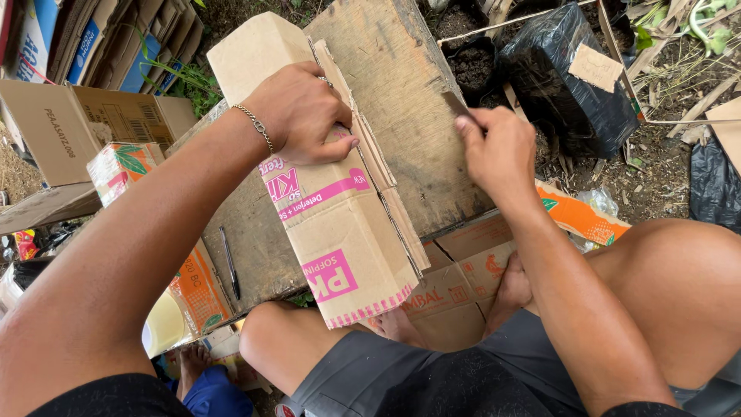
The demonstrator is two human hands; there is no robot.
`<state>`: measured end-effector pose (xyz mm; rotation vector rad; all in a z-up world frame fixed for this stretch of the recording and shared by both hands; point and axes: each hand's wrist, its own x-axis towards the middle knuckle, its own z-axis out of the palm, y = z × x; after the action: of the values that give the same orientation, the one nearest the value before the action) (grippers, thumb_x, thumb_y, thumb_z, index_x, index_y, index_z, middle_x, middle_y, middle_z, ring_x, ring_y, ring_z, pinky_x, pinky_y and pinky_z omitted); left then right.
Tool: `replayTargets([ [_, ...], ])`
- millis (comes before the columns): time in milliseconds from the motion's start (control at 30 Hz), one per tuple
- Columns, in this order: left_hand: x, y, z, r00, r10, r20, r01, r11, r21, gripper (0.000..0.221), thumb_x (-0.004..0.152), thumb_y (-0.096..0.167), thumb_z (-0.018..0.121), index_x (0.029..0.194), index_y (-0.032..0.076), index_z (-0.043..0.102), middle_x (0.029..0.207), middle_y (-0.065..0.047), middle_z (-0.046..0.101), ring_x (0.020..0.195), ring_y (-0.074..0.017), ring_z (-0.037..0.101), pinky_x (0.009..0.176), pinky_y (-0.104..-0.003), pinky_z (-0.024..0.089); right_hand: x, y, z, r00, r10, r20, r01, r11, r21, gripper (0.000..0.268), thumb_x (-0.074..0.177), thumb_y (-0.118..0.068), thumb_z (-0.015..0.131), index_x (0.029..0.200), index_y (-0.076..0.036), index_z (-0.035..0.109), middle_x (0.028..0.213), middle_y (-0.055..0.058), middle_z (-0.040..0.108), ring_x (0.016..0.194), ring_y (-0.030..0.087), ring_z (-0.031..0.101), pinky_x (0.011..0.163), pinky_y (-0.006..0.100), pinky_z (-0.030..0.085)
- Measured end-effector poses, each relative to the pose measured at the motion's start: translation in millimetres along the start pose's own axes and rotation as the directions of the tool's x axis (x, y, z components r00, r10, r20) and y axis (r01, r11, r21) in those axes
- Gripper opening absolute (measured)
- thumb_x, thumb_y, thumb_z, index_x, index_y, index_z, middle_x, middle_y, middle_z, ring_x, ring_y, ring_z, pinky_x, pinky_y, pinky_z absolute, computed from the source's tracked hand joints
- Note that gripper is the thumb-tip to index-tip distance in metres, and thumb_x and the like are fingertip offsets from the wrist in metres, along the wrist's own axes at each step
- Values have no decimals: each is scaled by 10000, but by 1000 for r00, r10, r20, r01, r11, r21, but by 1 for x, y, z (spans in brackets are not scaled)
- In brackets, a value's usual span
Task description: The person folds a cardboard box into a rectangular package, uses a utility knife to trim the edges, and then seals the package with clear packing tape. The person works on a wooden table outdoors.
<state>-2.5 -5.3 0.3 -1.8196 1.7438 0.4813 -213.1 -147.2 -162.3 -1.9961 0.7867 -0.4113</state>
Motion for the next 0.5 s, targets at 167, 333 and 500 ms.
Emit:
replayTargets([
  [167,0,-3,-1,999,3,44,-2,1000,-19,433,918,498,498,915,201,812,669,-110,728,587,-246,661,915,-389,474,17,-32,30,944,-263,-199,271,963,13,284,1062,-203,588,952,-8,762,896,211,648,838,382,632,739,470,495],
  [333,3,-4,2,987,105,-124,-110,993,-33,392,850,488,568,852,176,806,754,-74,745,658,-269,666,870,-396,482,53,-77,84,984,-30,175,-9,977,214,315,1045,-211,498,909,20,663,836,269,698,777,437,690,751,536,520],
  [500,7,-11,7,988,109,-108,-111,994,-8,391,835,491,581,858,170,803,781,-68,747,707,-269,678,922,-387,491,86,-86,111,974,-101,204,43,962,270,220,909,-130,590,1004,65,627,905,297,705,864,474,699,814,531,551],
])
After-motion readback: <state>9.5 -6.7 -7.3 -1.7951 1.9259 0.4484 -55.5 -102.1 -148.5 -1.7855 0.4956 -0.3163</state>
